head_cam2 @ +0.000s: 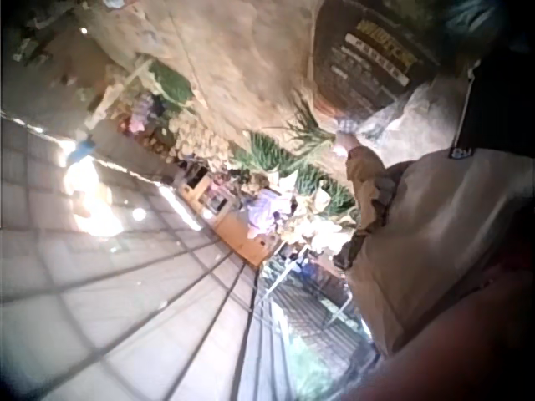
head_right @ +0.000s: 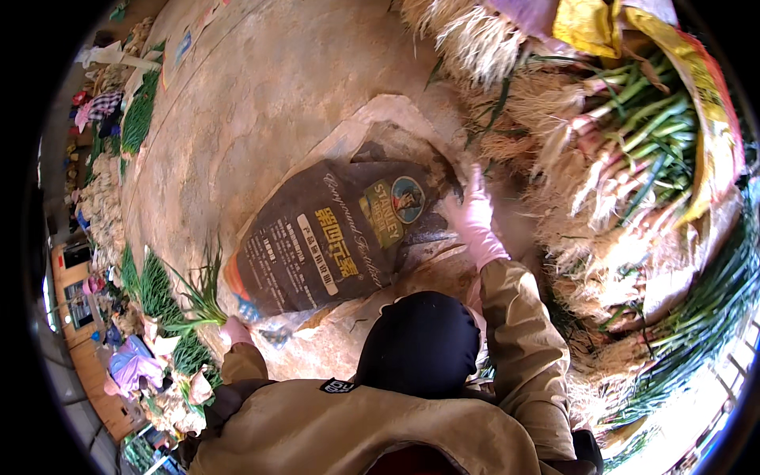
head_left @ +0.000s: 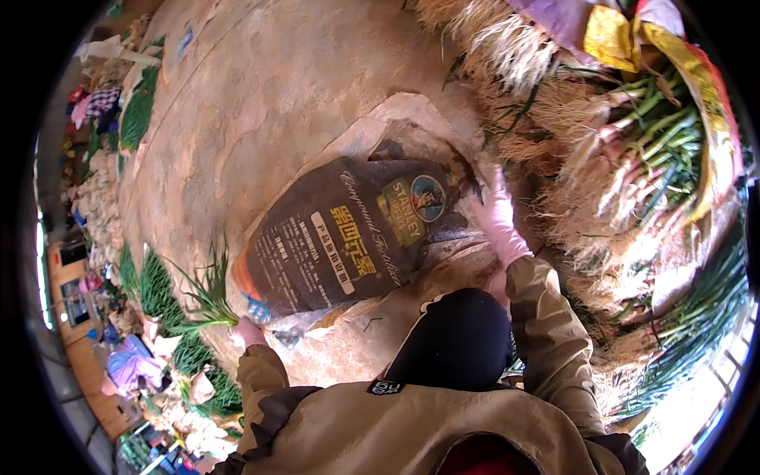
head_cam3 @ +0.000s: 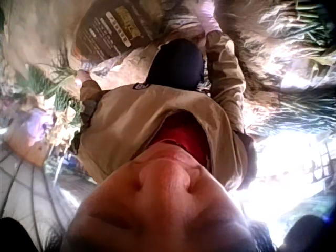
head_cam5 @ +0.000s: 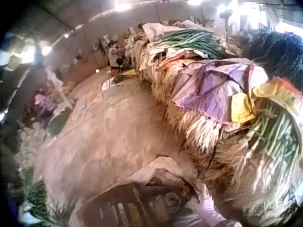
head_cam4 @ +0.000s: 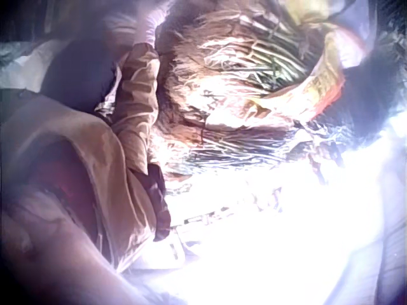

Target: The person processes bundles of leeks by hand, removing a protective covering, gathering individual stalks into a large bunch, and tying the bunch with a thin green cord.

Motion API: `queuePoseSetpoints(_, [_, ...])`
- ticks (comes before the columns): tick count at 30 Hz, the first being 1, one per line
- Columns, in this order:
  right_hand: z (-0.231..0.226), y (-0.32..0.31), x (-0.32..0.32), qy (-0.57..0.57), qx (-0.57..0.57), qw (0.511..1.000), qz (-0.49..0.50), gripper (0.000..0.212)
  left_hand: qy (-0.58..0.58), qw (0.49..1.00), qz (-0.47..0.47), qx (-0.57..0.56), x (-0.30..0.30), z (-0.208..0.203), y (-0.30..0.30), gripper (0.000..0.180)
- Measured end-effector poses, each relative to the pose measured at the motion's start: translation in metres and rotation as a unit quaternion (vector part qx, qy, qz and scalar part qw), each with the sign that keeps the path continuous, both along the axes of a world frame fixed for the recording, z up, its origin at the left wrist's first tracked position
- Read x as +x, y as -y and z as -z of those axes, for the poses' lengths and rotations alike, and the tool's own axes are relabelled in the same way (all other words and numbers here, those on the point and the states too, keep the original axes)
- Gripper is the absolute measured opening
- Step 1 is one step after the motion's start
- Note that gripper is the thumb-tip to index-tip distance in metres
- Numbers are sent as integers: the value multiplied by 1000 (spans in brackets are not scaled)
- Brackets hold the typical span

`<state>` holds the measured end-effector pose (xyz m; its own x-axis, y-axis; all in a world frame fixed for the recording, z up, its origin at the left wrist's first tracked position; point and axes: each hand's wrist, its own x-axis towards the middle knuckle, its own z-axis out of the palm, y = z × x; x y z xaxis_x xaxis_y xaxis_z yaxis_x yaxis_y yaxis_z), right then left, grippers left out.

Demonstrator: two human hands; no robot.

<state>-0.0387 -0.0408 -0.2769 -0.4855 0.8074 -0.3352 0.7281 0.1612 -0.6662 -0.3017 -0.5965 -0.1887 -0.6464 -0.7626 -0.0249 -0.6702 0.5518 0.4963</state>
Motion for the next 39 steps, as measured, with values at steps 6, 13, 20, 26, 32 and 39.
queuePoseSetpoints(6, [28,-8,-24,42,-191,977,-87,57,-57,909,174,375,43,-32,-146,12])
queuePoseSetpoints(13, [-59,-27,-80,-389,-149,907,-61,21,152,785,274,534,121,12,-290,14])
queuePoseSetpoints(20, [49,-10,-16,-70,-28,986,-147,87,226,736,153,619,168,111,-281,18])
queuePoseSetpoints(26, [41,10,-49,-134,-327,926,-131,61,271,718,197,610,157,117,-282,16])
queuePoseSetpoints(32, [36,8,-38,-111,-107,966,-208,39,273,720,138,622,156,142,-286,15])
queuePoseSetpoints(39, [25,13,25,45,-123,991,25,22,233,752,54,614,154,153,-295,20])
